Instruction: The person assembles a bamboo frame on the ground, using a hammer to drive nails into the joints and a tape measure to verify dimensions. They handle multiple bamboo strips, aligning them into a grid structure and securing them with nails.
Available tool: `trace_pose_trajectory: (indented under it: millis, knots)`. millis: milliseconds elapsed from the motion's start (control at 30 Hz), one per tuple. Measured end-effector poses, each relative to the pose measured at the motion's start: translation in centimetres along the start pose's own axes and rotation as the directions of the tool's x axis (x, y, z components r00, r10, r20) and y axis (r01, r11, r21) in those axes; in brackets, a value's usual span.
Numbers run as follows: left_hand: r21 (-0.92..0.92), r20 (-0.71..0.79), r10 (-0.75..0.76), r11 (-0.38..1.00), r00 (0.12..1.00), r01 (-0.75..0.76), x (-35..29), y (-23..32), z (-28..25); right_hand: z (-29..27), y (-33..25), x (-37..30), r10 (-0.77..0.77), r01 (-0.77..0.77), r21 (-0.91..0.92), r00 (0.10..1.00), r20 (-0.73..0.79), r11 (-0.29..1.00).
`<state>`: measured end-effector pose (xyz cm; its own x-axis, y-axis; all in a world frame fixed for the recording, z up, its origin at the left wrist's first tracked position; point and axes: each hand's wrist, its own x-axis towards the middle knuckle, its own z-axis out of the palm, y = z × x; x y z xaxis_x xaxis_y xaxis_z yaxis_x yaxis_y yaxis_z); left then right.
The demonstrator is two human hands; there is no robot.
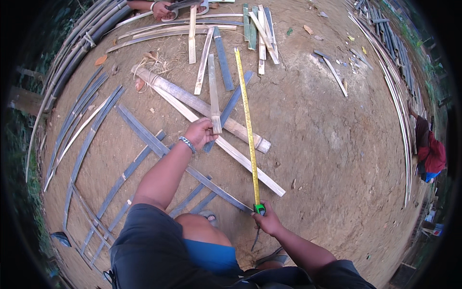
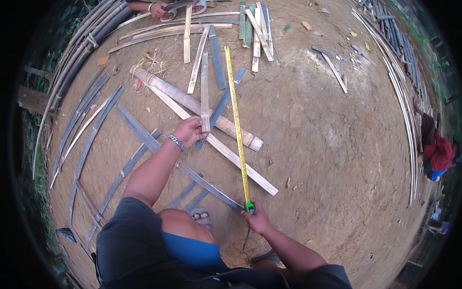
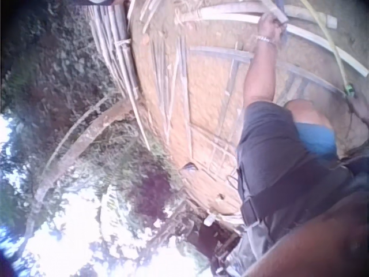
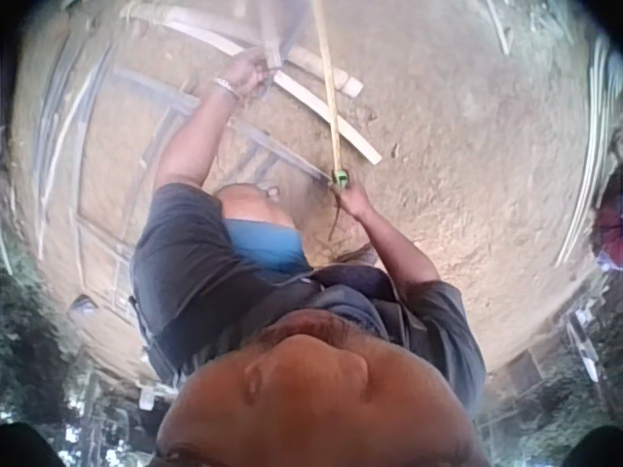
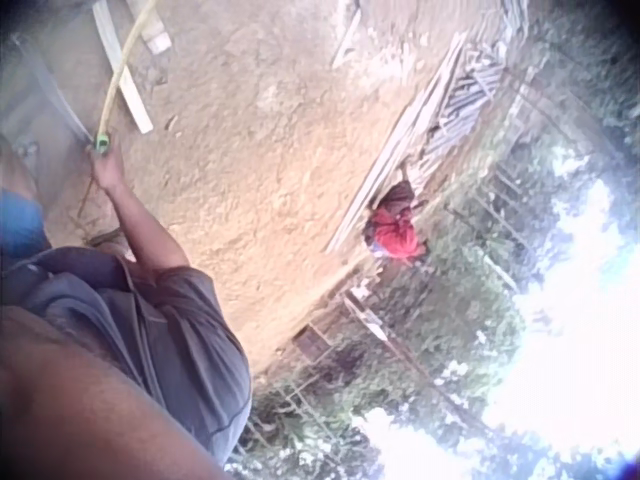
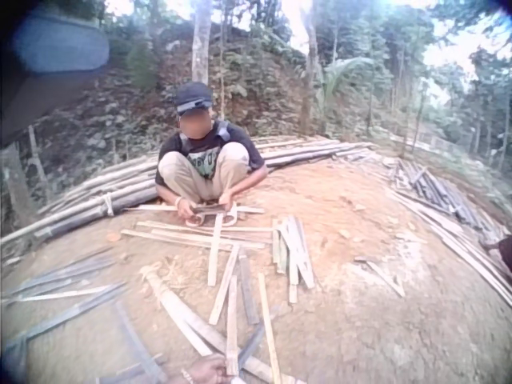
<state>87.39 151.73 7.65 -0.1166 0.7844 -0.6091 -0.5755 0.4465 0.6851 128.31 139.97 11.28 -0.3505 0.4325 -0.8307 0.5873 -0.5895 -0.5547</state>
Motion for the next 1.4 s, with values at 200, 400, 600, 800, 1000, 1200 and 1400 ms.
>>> trace_pose_trajectory:
  millis: [200, 400, 600, 800, 1000, 1200, 1400]
  knots:
    - [0.226, -0.089, -0.074, 0.97, 0.993, 0.093, -1.1, -0.8, 4.0, 0.2, -0.3, 0.1, -0.005, 0.005, -0.085, 1.0, 0.005, 0.996]
    - [0.092, -0.095, 0.083, 0.993, 0.992, -0.074, 0.2, -3.6, 4.4, 0.9, -3.0, -0.5, 0.035, -0.035, -0.009, 0.999, 0.024, 0.999]
    - [0.031, 0.026, 0.13, 0.991, 0.991, -0.131, -2.6, -5.7, 6.4, 1.1, -3.0, -0.8, -0.029, 0.029, 0.045, 1.0, 0.008, 0.999]
    - [-0.038, 0.055, 0.209, 0.978, 0.976, -0.207, -3.7, -5.5, 7.5, 1.4, -3.4, -2.1, -0.084, 0.082, -0.051, 0.996, -0.028, 0.995]
    - [-0.032, 0.047, 0.312, 0.95, 0.949, -0.31, -3.7, -5.7, 7.7, 2.0, -4.1, -3.4, -0.086, 0.084, -0.079, 0.996, -0.022, 0.993]
    - [-0.008, 0.053, 0.374, 0.927, 0.926, -0.375, -2.6, -6.5, 7.1, 2.3, -3.7, -3.5, -0.109, 0.108, -0.08, 0.994, -0.015, 0.991]
    - [0.013, 0.062, 0.363, 0.931, 0.93, -0.364, -3.0, -6.0, 7.6, 2.3, -2.9, -3.1, -0.158, 0.15, -0.137, 0.986, -0.05, 0.979]
